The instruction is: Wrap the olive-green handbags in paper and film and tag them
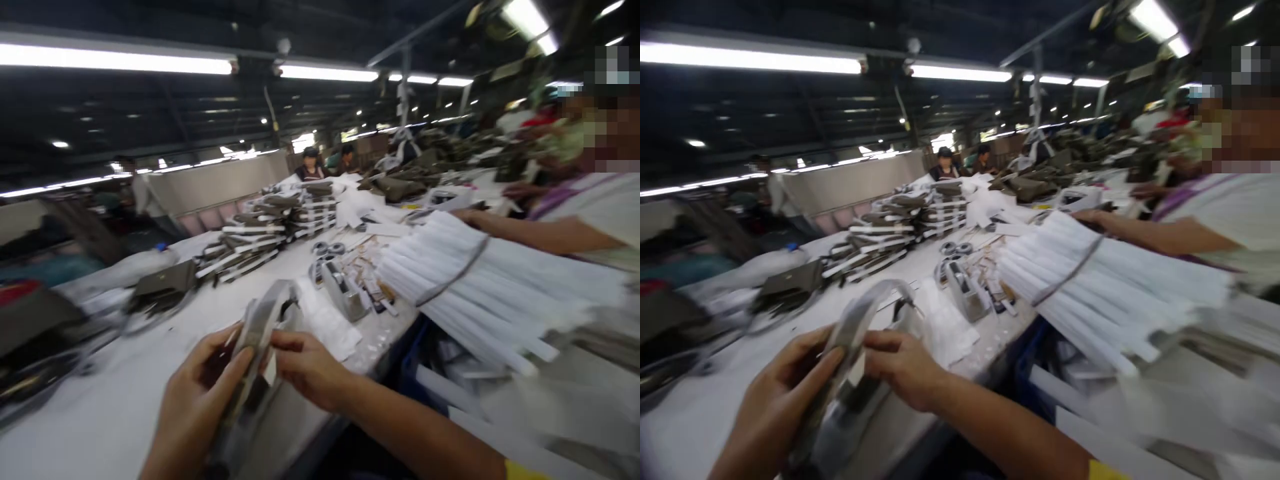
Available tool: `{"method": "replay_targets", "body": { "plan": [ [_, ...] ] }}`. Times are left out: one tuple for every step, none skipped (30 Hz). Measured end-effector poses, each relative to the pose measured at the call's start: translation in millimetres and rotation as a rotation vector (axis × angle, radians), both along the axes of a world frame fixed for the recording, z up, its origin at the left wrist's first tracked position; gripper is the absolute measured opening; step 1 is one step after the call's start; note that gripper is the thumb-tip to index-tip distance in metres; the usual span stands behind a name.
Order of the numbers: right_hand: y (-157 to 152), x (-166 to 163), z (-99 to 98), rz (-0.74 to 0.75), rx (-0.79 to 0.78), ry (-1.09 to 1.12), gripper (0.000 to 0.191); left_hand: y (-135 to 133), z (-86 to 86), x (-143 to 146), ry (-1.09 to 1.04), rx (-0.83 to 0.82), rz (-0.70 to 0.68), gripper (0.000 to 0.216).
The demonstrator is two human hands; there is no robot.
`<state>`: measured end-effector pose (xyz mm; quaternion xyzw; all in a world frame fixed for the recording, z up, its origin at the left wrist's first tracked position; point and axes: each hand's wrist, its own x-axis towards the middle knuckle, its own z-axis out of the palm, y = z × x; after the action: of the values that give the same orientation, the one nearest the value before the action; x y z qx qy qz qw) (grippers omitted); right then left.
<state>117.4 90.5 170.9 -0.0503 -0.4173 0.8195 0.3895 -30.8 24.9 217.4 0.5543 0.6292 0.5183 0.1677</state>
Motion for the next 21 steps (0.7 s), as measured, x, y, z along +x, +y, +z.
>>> {"method": "replay_targets", "body": {
  "plan": [
    [-2.2,1.4,2.1,-0.021,0.036,0.005,0.036,-4.9,0.9,-0.4,-0.061,-0.038,-0.02,0.048],
    [-3.8,1.5,2.7,-0.038,0.068,0.011,0.032,-6.9,1.5,0.6,-0.111,-0.043,-0.023,0.047],
    [-5.4,0.5,1.9,-0.057,0.091,0.014,0.029,-7.0,1.8,2.3,-0.151,-0.042,-0.036,0.045],
    [-7.3,-1.3,0.2,-0.081,0.105,0.013,0.027,-6.2,1.8,4.5,-0.18,-0.035,-0.052,0.044],
    [-9.3,-3.6,-2.2,-0.11,0.112,0.007,0.025,-5.2,1.7,6.7,-0.198,-0.023,-0.065,0.042],
    [-11.3,-6.0,-4.9,-0.147,0.117,-0.004,0.023,-4.6,1.4,8.7,-0.207,-0.013,-0.08,0.041],
    [-13.0,-8.1,-7.5,-0.193,0.12,-0.018,0.021,-4.3,0.9,10.2,-0.211,-0.001,-0.092,0.04],
    [-14.2,-9.9,-9.8,-0.242,0.123,-0.037,0.019,-4.3,0.2,11.2,-0.211,0.01,-0.1,0.039],
    [-14.9,-11.2,-11.4,-0.292,0.132,-0.062,0.018,-4.4,-0.6,11.7,-0.206,0.018,-0.105,0.038],
    [-15.1,-12.0,-12.2,-0.337,0.148,-0.091,0.018,-4.6,-1.4,11.7,-0.198,0.021,-0.106,0.037],
    [-15.2,-12.1,-12.1,-0.373,0.167,-0.122,0.02,-4.6,-2.2,11.4,-0.187,0.021,-0.104,0.036],
    [-15.1,-11.8,-11.2,-0.4,0.185,-0.152,0.021,-4.5,-3.0,11.1,-0.175,0.016,-0.101,0.035],
    [-15.1,-11.2,-9.7,-0.415,0.198,-0.176,0.024,-4.3,-3.5,10.9,-0.164,0.013,-0.098,0.034],
    [-15.2,-10.3,-7.7,-0.419,0.203,-0.192,0.025,-4.1,-3.7,11.0,-0.156,0.011,-0.096,0.034],
    [-15.5,-9.4,-5.5,-0.417,0.2,-0.197,0.027,-4.0,-3.7,11.4,-0.153,0.016,-0.094,0.033],
    [-16.1,-8.6,-3.5,-0.41,0.196,-0.196,0.028,-4.1,-3.4,12.2,-0.152,0.024,-0.094,0.033],
    [-16.9,-7.9,-1.8,-0.406,0.195,-0.19,0.028,-4.4,-2.9,13.3,-0.151,0.031,-0.093,0.033],
    [-17.9,-7.4,-0.6,-0.408,0.199,-0.185,0.028,-4.9,-2.3,14.6,-0.149,0.037,-0.09,0.033],
    [-18.8,-7.2,0.1,-0.414,0.208,-0.181,0.028,-5.6,-1.8,15.9,-0.147,0.039,-0.085,0.033],
    [-19.7,-7.4,0.2,-0.426,0.218,-0.178,0.028,-6.4,-1.4,17.1,-0.145,0.038,-0.08,0.032],
    [-20.4,-7.9,-0.1,-0.44,0.228,-0.176,0.028,-7.3,-1.3,18.0,-0.147,0.034,-0.074,0.033]
  ]
}}
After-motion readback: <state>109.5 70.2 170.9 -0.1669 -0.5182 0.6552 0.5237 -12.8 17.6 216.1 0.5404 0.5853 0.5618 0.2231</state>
